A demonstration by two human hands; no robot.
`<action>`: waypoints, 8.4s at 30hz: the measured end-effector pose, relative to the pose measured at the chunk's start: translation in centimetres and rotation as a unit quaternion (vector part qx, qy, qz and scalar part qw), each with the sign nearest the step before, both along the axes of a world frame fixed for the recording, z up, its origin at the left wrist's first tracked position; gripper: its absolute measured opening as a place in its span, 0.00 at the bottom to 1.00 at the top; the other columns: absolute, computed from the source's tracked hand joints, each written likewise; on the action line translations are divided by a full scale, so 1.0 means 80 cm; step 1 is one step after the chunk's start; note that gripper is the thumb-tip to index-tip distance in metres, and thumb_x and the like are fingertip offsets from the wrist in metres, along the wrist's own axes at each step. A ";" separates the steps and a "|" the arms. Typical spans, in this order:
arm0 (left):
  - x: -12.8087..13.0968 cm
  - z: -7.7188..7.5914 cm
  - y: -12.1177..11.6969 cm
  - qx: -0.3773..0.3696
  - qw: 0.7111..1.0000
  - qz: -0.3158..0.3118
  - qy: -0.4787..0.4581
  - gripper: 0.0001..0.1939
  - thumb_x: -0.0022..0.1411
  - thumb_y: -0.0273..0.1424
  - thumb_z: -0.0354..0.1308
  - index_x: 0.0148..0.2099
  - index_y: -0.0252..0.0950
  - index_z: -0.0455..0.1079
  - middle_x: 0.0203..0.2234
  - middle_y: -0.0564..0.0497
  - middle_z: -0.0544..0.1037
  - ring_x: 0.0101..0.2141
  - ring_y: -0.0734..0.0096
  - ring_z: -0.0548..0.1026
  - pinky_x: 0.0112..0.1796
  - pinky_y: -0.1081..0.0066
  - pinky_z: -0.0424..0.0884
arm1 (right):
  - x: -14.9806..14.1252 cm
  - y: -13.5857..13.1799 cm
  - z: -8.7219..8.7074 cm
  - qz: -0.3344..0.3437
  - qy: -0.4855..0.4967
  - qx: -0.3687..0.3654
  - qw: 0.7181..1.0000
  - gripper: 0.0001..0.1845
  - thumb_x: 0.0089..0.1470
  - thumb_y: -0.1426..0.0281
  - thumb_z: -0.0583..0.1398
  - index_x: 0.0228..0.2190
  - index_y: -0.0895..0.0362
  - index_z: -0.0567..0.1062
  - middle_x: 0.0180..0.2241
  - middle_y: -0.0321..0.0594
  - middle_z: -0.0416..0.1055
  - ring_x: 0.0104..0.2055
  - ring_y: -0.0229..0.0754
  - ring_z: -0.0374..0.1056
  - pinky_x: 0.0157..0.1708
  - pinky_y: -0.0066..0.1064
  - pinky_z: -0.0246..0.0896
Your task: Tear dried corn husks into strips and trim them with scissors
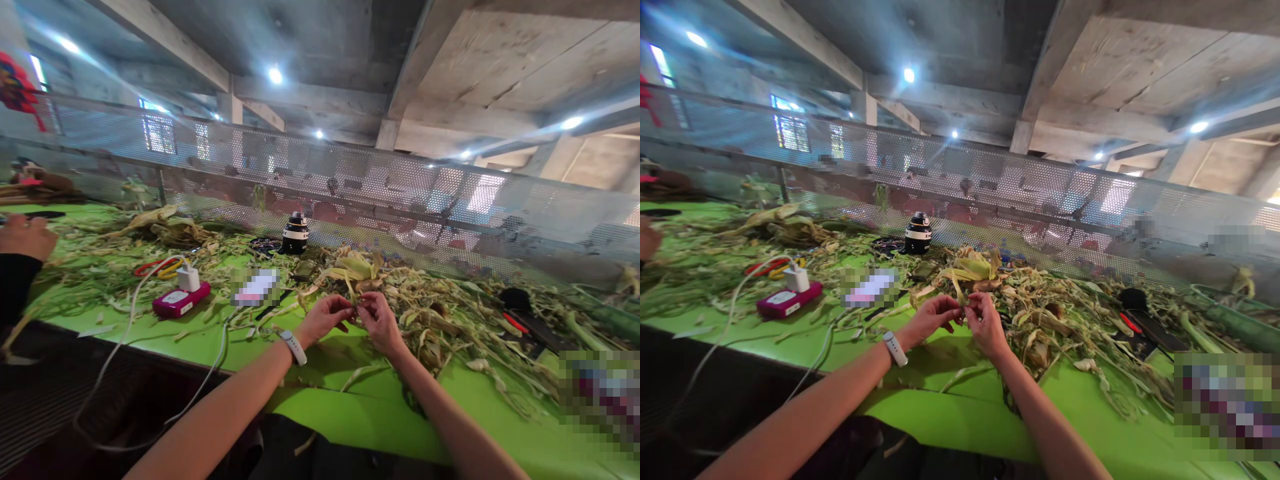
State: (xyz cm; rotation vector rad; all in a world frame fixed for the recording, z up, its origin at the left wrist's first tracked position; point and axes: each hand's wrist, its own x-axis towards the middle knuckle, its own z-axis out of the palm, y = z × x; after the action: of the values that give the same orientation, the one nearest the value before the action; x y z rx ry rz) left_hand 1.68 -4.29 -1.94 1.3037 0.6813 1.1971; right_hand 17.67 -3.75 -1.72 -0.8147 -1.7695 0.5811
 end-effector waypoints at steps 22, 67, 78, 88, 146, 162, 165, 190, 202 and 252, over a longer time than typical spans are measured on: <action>-0.002 -0.001 0.001 -0.019 0.999 0.021 0.029 0.23 0.39 0.42 0.71 0.35 0.33 0.75 0.27 0.51 0.77 0.27 0.73 0.73 0.23 0.76 0.65 | 0.001 -0.001 0.004 0.015 -0.015 -0.018 1.000 0.08 0.52 0.65 0.58 0.33 0.55 0.65 0.27 0.36 0.69 0.29 0.39 0.68 0.30 0.30 0.64; -0.004 0.001 0.000 -0.208 0.959 -0.054 -0.185 0.10 0.43 0.22 0.72 0.29 0.29 0.75 0.23 0.51 0.78 0.25 0.79 0.75 0.26 0.82 0.70 | 0.010 0.003 -0.002 -0.079 -0.207 0.163 0.961 0.09 0.61 0.69 0.51 0.34 0.55 0.71 0.31 0.43 0.71 0.31 0.43 0.68 0.32 0.32 0.63; -0.003 -0.001 -0.001 -0.157 0.978 -0.017 -0.134 0.23 0.30 0.35 0.76 0.31 0.31 0.75 0.26 0.51 0.78 0.27 0.76 0.74 0.29 0.77 0.67 | 0.000 0.001 -0.005 -0.088 -0.105 0.081 0.987 0.06 0.54 0.67 0.56 0.35 0.55 0.68 0.29 0.41 0.73 0.30 0.42 0.70 0.32 0.33 0.66; 0.002 -0.003 -0.006 -0.136 0.987 -0.051 -0.063 0.16 0.43 0.36 0.71 0.32 0.34 0.71 0.27 0.52 0.76 0.29 0.74 0.73 0.28 0.76 0.65 | 0.000 0.004 0.001 0.053 0.022 -0.139 0.989 0.16 0.50 0.55 0.59 0.32 0.56 0.71 0.21 0.35 0.72 0.22 0.39 0.68 0.21 0.29 0.64; 0.004 0.000 -0.001 -0.079 0.995 0.052 -0.043 0.16 0.38 0.31 0.73 0.30 0.33 0.72 0.23 0.55 0.76 0.26 0.74 0.73 0.30 0.73 0.68 | 0.005 0.002 0.008 0.028 0.008 -0.187 0.982 0.11 0.41 0.61 0.61 0.25 0.56 0.71 0.18 0.31 0.66 0.18 0.33 0.59 0.18 0.25 0.57; 0.003 0.005 -0.003 -0.190 0.974 0.043 -0.114 0.10 0.42 0.22 0.70 0.29 0.33 0.74 0.24 0.52 0.78 0.26 0.76 0.75 0.32 0.75 0.69 | 0.007 0.009 0.006 0.018 -0.046 -0.144 0.988 0.13 0.45 0.59 0.60 0.27 0.57 0.72 0.20 0.33 0.66 0.19 0.34 0.59 0.19 0.26 0.58; 0.003 0.003 -0.001 -0.190 0.974 0.046 -0.118 0.10 0.42 0.22 0.70 0.29 0.33 0.74 0.24 0.52 0.79 0.27 0.76 0.75 0.35 0.74 0.70 | 0.007 0.010 0.004 0.026 -0.031 -0.157 0.987 0.14 0.44 0.58 0.60 0.27 0.57 0.71 0.20 0.33 0.68 0.19 0.34 0.60 0.19 0.27 0.59; -0.004 -0.001 0.009 -0.240 0.943 -0.038 -0.228 0.08 0.53 0.15 0.59 0.27 0.30 0.72 0.19 0.53 0.75 0.22 0.82 0.73 0.30 0.82 0.70 | 0.016 0.003 0.005 -0.013 -0.238 0.156 0.958 0.11 0.60 0.69 0.53 0.37 0.53 0.76 0.35 0.43 0.73 0.36 0.42 0.70 0.37 0.30 0.65; -0.002 0.001 0.005 -0.262 0.936 -0.073 -0.221 0.07 0.55 0.16 0.59 0.28 0.29 0.73 0.21 0.51 0.77 0.24 0.81 0.75 0.31 0.83 0.71 | 0.015 0.006 0.004 -0.057 -0.260 0.181 0.947 0.13 0.62 0.65 0.51 0.34 0.54 0.75 0.32 0.43 0.71 0.32 0.41 0.68 0.33 0.29 0.64; 0.002 0.001 -0.005 -0.183 0.981 -0.023 -0.056 0.16 0.36 0.29 0.75 0.27 0.31 0.72 0.22 0.50 0.80 0.26 0.72 0.78 0.32 0.73 0.71 | 0.028 0.020 0.001 -0.134 -0.226 0.135 0.955 0.18 0.63 0.62 0.47 0.24 0.55 0.66 0.22 0.37 0.65 0.24 0.39 0.61 0.25 0.29 0.56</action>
State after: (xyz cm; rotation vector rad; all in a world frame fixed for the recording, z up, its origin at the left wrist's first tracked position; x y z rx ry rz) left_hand 1.88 -4.69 -1.86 0.9336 0.7450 1.0413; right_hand 19.89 -2.14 -1.61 -1.0263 -2.0427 -0.0395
